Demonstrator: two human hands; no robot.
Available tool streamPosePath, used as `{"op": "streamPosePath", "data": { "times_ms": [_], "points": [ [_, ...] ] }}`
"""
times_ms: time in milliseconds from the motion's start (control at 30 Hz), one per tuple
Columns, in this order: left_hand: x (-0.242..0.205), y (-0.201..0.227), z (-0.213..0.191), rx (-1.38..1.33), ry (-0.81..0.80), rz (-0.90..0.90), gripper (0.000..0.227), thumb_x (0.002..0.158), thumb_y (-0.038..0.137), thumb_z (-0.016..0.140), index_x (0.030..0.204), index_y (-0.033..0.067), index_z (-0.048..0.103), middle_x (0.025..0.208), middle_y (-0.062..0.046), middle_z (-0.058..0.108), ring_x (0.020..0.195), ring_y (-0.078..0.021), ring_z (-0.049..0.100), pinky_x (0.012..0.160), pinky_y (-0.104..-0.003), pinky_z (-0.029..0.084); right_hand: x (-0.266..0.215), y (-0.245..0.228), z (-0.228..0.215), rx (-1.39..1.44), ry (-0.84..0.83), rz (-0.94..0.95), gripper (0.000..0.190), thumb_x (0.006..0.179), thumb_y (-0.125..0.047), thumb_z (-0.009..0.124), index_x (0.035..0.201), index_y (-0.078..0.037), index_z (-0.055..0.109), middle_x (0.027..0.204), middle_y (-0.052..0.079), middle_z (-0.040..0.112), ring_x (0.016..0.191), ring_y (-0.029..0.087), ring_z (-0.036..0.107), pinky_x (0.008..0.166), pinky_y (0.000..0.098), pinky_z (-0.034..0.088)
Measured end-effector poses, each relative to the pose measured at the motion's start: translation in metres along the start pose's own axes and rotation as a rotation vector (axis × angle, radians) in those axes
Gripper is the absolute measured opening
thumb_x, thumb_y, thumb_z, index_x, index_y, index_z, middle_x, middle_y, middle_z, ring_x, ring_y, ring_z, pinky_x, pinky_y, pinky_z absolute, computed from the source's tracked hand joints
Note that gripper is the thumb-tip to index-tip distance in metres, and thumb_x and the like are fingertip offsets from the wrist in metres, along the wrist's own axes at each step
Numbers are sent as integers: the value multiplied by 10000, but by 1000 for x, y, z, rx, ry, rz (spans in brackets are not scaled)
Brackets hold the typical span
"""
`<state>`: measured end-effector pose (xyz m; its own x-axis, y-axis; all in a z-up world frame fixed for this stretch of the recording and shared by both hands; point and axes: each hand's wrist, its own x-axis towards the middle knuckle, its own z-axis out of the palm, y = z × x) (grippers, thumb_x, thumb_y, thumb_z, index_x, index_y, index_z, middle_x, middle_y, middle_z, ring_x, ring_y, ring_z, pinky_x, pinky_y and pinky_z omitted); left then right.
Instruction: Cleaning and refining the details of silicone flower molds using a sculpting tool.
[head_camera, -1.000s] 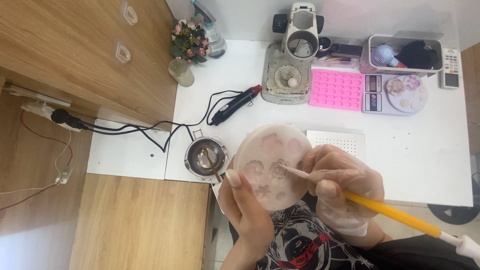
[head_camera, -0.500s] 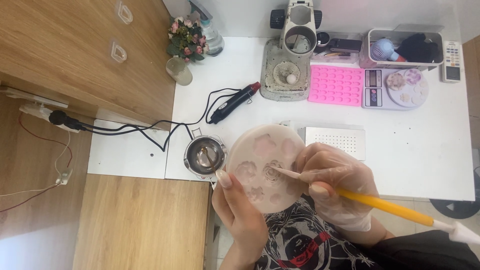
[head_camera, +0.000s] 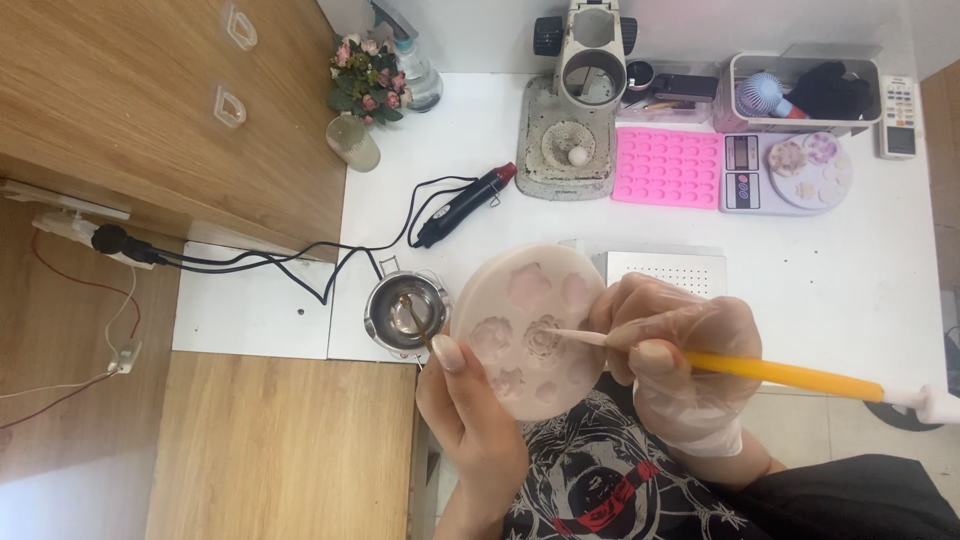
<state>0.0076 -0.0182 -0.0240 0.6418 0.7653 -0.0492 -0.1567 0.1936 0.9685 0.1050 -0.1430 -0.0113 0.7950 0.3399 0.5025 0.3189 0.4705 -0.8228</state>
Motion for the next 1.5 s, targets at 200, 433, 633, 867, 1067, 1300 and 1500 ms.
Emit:
{"op": "streamPosePath", "data": {
  "times_ms": [200, 433, 633, 867, 1067, 1300, 1500],
  "points": [
    [7, 16, 6, 19, -47, -42, 472, 1101, 361, 361, 801, 38, 531, 706, 35, 478, 657, -44, 371, 540, -251, 302, 2, -7, 1, -136, -103, 62, 270, 1089, -285, 654, 1081, -46, 529, 676, 56, 602, 597, 124, 540, 628, 313, 517],
    [14, 8, -4, 93, -43, -11, 480, 1134, 350, 392, 823, 16, 539, 725, 42, 448, 689, -46, 357, 561, -234, 299, 6, -2, 2, -39, -58, 151, 244, 1061, -220, 675, 1015, -40, 517, 742, 82, 616, 638, 140, 548, 610, 290, 494],
    [31, 21, -11, 67, -69, -230, 482, 1084, 346, 414, 854, -17, 634, 748, -2, 592, 687, -65, 476, 568, -255, 407, 13, -9, -2, 56, -101, 439, 252, 1070, -188, 679, 957, -51, 501, 736, 114, 642, 621, 128, 559, 719, 310, 521],
    [43, 25, -11, 110, -22, -428, 444, 1039, 378, 484, 888, 6, 674, 785, -7, 641, 725, -47, 548, 622, -230, 464, 12, -6, -3, 79, -5, 503, 303, 1018, -216, 705, 897, -65, 472, 786, 137, 677, 600, 110, 543, 551, 247, 462],
    [56, 31, -10, 42, -293, -320, 564, 1087, 439, 452, 848, -13, 691, 753, -54, 667, 678, -81, 575, 592, -239, 460, 13, -12, 1, 135, 10, 486, 307, 987, -231, 709, 889, -84, 457, 763, 150, 718, 548, 111, 602, 489, 200, 455],
    [56, 39, -6, -29, -345, -323, 542, 1061, 430, 426, 896, 6, 722, 772, -33, 707, 694, -69, 614, 623, -224, 481, 4, -9, 6, 62, 42, 365, 246, 1053, -160, 688, 953, -46, 494, 784, 127, 675, 604, 139, 607, 632, 288, 539],
    [55, 20, -17, 8, -347, -246, 514, 1150, 379, 482, 838, 9, 656, 738, 8, 573, 688, -38, 476, 588, -233, 387, 3, -5, 5, 44, 8, 378, 226, 1056, -107, 668, 943, -52, 479, 837, 143, 688, 669, 134, 598, 623, 271, 509]
  ]
}}
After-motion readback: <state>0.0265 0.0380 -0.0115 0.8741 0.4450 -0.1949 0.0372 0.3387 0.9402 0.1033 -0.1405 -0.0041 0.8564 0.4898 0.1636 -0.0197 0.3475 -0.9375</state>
